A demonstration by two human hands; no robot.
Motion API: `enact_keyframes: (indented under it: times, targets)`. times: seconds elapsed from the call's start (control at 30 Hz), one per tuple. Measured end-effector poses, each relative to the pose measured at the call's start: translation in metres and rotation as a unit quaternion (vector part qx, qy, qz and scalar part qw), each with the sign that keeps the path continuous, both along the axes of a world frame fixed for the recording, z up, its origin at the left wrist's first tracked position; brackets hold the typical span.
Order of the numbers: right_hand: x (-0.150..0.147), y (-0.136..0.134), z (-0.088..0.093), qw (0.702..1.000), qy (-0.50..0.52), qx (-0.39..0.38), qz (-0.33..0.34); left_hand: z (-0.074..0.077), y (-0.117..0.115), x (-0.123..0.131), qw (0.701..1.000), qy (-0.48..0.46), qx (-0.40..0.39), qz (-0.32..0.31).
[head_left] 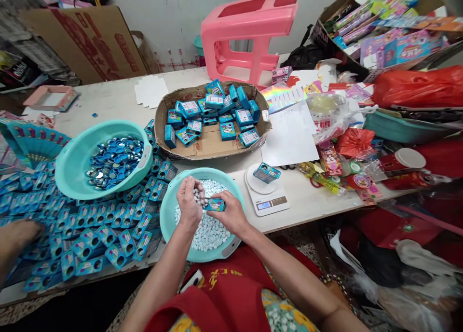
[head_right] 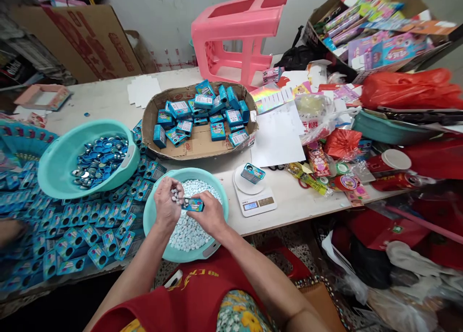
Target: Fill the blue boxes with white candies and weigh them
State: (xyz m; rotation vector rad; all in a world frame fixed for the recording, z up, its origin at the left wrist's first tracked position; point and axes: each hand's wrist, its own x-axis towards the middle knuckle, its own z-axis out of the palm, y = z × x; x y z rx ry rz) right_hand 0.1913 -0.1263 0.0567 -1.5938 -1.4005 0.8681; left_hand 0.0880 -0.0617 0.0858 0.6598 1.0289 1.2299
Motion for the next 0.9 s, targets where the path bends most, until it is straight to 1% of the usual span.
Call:
enact_keyframes:
  times: [0.1,0.23,0.3,0.4,0.5,0.6,0.7,0.77,0.8,0.83,0.87,0.9]
  targets:
    - [0.002,-0.001,0.001,1.000,0.020,-0.001,-0.007,0.001,-0.001,-0.002,1.000,-0.006,-0.019,0.005]
    - [0.002,-0.001,-0.001,0.998,0.054,0.011,-0.020,-0.003,-0.004,-0.001,0.999,0.012,0.025,0.030]
    - [0.001,0.000,-0.005,0.998,0.053,0.015,-0.024,-0.008,-0.004,0.000,0.998,0.023,0.028,0.042]
    - [-0.001,0.002,-0.016,0.998,0.051,0.006,-0.025,-0.017,-0.004,0.000,0.998,0.019,-0.001,0.064]
    - [-0.002,0.001,-0.024,0.998,0.058,0.001,-0.022,-0.022,-0.005,0.000,0.998,0.010,-0.015,0.064]
    - [-0.004,-0.001,-0.024,0.998,0.065,0.002,-0.022,-0.017,-0.007,0.002,0.999,0.005,-0.006,0.052]
    - [-0.002,-0.004,-0.017,0.997,0.079,-0.001,-0.017,-0.006,-0.006,0.002,0.999,0.000,-0.011,0.036]
    - [0.002,-0.007,-0.012,0.994,0.108,-0.004,-0.017,-0.003,-0.002,-0.003,0.999,-0.004,-0.021,0.029]
    - [0.005,-0.009,-0.010,0.992,0.123,-0.003,-0.019,-0.005,0.001,-0.007,0.999,0.005,-0.021,0.031]
    - [0.008,-0.010,-0.009,0.990,0.136,-0.001,-0.022,-0.010,0.004,-0.012,0.999,0.031,-0.018,0.035]
    - [0.011,-0.012,-0.009,0.989,0.143,0.001,-0.024,-0.019,0.006,-0.019,0.996,0.080,-0.013,0.031]
    - [0.014,-0.014,-0.010,0.989,0.143,0.000,-0.026,-0.030,0.008,-0.025,0.988,0.154,-0.009,0.008]
